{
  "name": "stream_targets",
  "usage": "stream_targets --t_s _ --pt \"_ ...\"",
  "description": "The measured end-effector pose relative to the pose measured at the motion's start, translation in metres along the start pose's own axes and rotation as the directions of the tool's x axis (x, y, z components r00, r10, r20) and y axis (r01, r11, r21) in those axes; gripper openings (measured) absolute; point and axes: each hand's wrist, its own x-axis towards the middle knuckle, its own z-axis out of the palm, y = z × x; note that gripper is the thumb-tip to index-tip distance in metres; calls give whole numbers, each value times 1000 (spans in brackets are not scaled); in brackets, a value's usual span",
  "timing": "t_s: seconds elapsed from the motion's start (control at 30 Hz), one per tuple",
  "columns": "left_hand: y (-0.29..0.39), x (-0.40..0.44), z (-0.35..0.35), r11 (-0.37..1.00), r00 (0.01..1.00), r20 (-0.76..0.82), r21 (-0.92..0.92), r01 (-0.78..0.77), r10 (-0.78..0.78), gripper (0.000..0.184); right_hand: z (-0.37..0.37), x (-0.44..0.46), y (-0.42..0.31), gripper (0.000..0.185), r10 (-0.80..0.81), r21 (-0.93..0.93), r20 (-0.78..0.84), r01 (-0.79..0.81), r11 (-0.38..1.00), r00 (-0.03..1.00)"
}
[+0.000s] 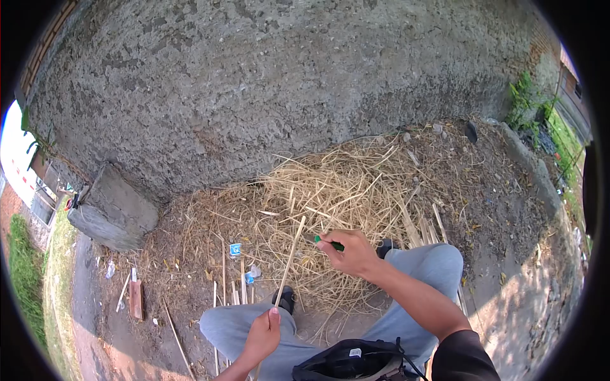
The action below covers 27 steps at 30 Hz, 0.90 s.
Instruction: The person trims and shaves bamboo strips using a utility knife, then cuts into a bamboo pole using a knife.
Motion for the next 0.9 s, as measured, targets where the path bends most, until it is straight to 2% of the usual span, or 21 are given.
stream_targets --t_s 0.03,0.07,0.13,0.23,0.4,0.5,0.57,0.6,0.67,0.7,0.73,0.77,0.83,0.9 --pt "6 -1 1 996 999 -37 76 -36 39 47 2 -1 -3 21 -64 0 -6 64 998 998" --pt "14 -2 2 997 999 -39 71 -35 38 47 3 0 -6 19 -72 20 -1 72 997 997" --pt "29 -7 4 972 988 -111 220 -85 112 46 4 2 -8 18 -85 32 -13 85 996 996" --pt "43 -13 5 969 990 -132 248 -22 56 40 6 2 -9 17 -96 44 -36 98 994 995" --pt "44 -22 12 963 983 -161 267 -40 85 35 1 1 -11 15 -145 70 -102 153 986 984" --pt "50 -28 12 961 985 -159 276 -24 71 33 -4 -3 -14 13 -114 -6 -67 113 994 991" --pt "53 -25 6 958 988 -146 288 -14 59 33 0 -1 -4 15 -83 -169 -51 74 983 995" --pt "56 -21 3 965 992 -124 263 0 33 34 7 -1 6 15 -80 -167 -46 72 983 996" --pt "52 -22 3 973 994 -111 230 6 21 35 20 9 35 21 -184 -238 -194 136 962 964" --pt "41 -36 7 962 996 -74 270 -33 55 36 -5 23 60 23 158 -189 -243 -206 960 957" --pt "31 -46 5 946 996 -32 317 -70 85 37 -31 38 81 24 485 -117 -273 -529 841 831" --pt "20 -46 -7 936 996 -23 343 -74 87 37 -29 44 77 24 499 -92 -283 -541 836 819" --pt "3 -42 -16 976 993 -116 215 29 -4 39 -33 53 54 28 374 -27 -271 -395 918 887" --pt "15 -35 -11 973 991 -134 231 33 -2 39 -13 42 28 26 313 84 -171 -303 949 934"
